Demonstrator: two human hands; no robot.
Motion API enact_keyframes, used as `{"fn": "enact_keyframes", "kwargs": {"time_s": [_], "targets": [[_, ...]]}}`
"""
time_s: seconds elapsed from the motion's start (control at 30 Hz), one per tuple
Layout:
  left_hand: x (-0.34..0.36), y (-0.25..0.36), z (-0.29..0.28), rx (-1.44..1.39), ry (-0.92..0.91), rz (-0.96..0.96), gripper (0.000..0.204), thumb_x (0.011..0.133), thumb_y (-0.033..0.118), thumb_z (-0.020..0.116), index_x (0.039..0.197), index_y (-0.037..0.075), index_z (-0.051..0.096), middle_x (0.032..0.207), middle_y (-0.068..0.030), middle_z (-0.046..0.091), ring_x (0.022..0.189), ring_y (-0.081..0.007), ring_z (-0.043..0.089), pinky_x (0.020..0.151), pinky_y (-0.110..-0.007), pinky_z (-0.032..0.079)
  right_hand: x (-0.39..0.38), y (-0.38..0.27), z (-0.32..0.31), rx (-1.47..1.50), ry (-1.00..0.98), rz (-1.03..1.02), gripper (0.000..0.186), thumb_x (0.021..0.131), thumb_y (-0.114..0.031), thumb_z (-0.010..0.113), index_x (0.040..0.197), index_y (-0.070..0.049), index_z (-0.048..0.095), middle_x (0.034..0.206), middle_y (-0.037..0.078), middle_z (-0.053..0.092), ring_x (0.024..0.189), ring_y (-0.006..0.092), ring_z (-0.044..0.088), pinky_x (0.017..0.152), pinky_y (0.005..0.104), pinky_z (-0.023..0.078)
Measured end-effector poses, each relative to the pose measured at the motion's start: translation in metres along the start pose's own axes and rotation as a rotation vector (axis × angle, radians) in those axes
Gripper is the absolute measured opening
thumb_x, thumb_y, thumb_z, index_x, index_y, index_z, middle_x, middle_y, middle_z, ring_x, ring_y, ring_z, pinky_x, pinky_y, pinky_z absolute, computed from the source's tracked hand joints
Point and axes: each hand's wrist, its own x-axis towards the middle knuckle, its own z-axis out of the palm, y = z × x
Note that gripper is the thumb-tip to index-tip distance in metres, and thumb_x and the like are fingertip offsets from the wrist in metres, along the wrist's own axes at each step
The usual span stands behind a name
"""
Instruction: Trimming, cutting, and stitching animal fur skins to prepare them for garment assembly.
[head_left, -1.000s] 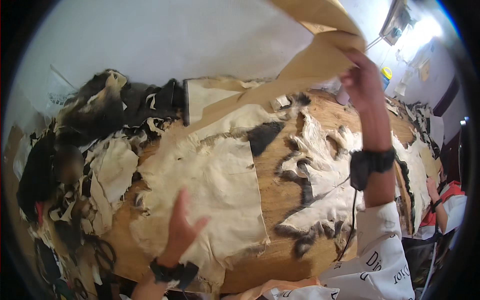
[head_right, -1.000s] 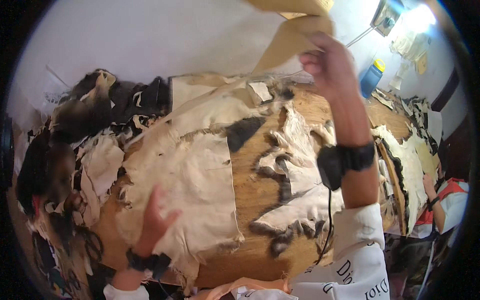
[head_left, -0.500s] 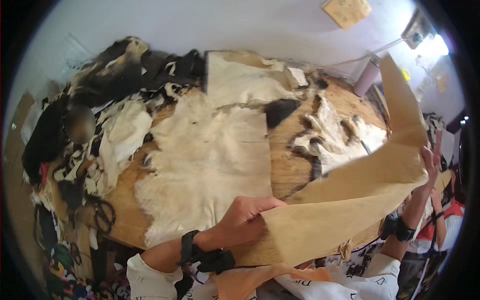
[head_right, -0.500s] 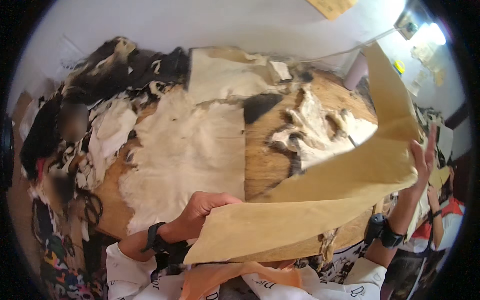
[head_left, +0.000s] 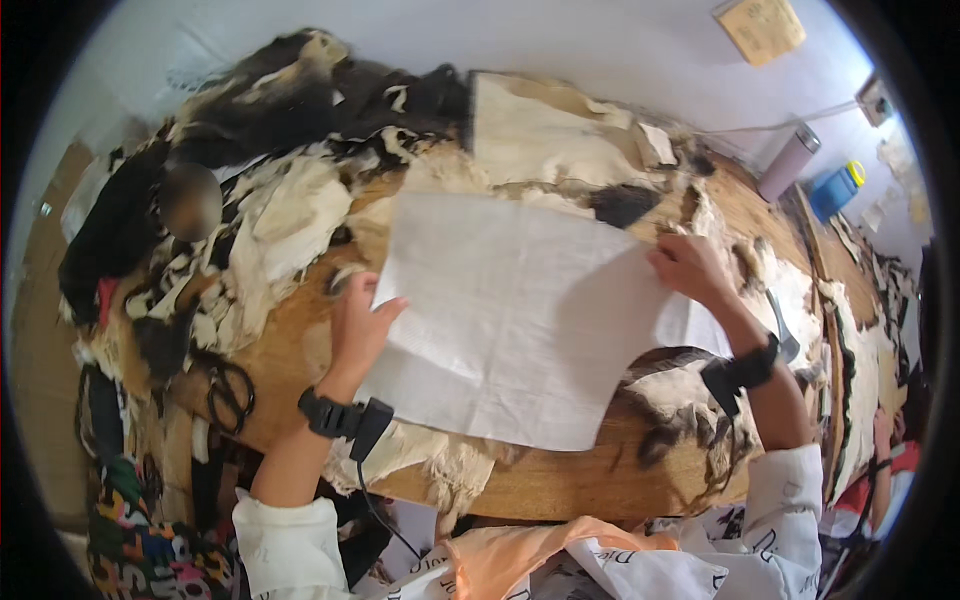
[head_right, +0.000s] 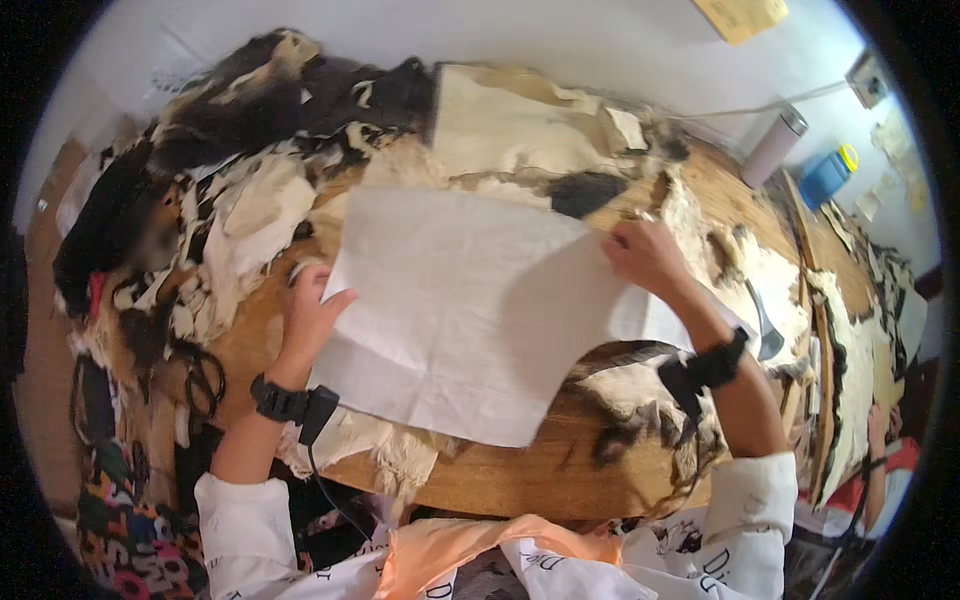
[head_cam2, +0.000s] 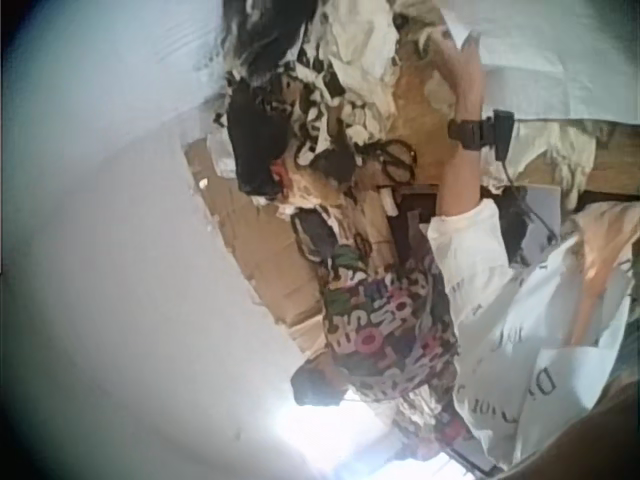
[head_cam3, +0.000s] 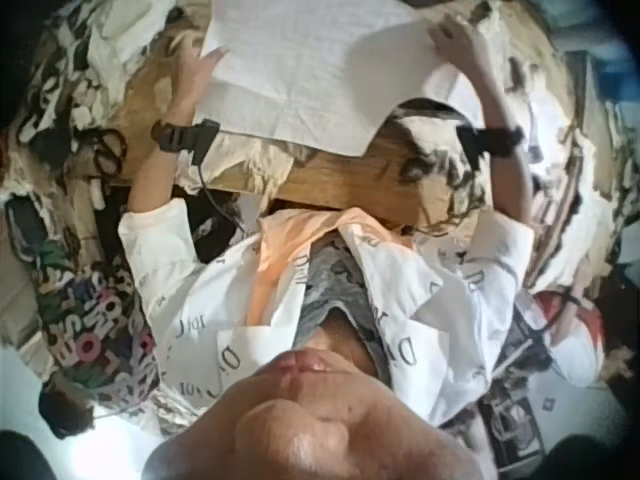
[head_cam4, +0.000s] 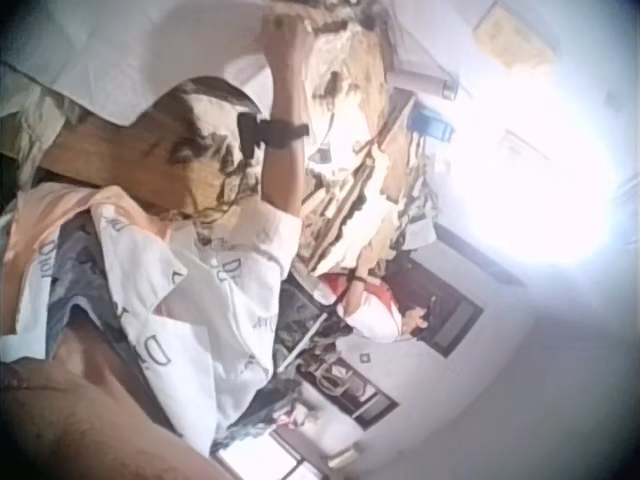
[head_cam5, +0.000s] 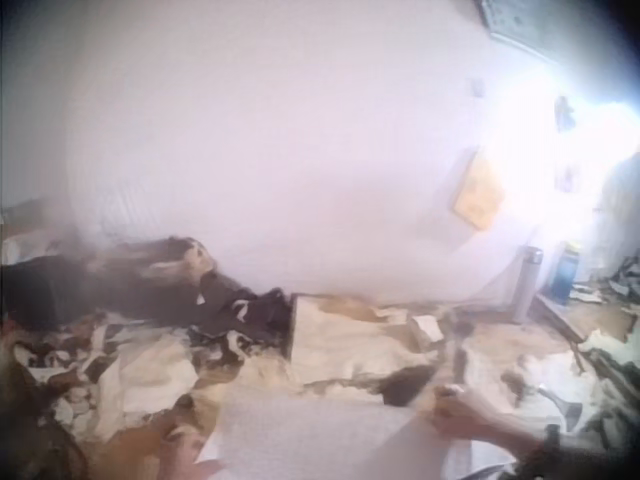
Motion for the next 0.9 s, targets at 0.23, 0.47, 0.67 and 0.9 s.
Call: {"fn": "enact_keyframes", "kwargs": {"time_s": [0.23,0.47,0.67,0.9], "targets": [[-0.005,0.027,0.004,0.240,-0.002,0.084,0.031,0.075,0.014,0.067,0.102,0.001,0.061,0.087,-0.0196,0.063,0.075,-0.0323,0.060,0.068,-0.035,0.046,0.018,0.005,0.035,-0.169,-0.053,0.066,0.024,0.074,-0.028,0.054,0.074,-0.006,0.065,0.068,0.019,0.061,0.067,0.0384,0.060,0.063,0.0460,0.049],[-0.007,0.027,0.004,0.226,-0.005,-0.065,0.024,0.076,0.012,0.065,0.099,0.002,0.063,0.085,-0.0187,0.064,0.071,-0.0305,0.061,0.065,-0.034,0.047,0.040,-0.003,0.038,-0.107,-0.057,0.086,0.023,0.076,-0.026,0.053,0.079,-0.008,0.066,0.075,0.018,0.062,0.075,0.0358,0.062,0.064,0.0441,0.050],[-0.005,0.023,0.008,0.278,0.041,0.078,0.022,0.078,0.011,0.062,0.098,0.001,0.064,0.087,-0.0181,0.065,0.077,-0.0302,0.062,0.069,-0.034,0.047,0.050,0.008,0.051,-0.081,-0.104,0.043,0.021,0.074,-0.024,0.054,0.078,-0.006,0.065,0.074,0.016,0.063,0.076,0.0359,0.062,0.064,0.0449,0.050],[-0.009,0.009,0.002,0.332,0.005,0.089,0.024,0.075,0.006,0.062,0.099,0.001,0.066,0.072,-0.0148,0.061,0.066,-0.0275,0.058,0.063,-0.035,0.045,0.087,-0.012,0.025,-0.161,-0.070,-0.040,0.019,0.075,-0.022,0.056,0.088,-0.009,0.060,0.073,0.017,0.062,0.070,0.0355,0.062,0.060,0.0461,0.048]]}}
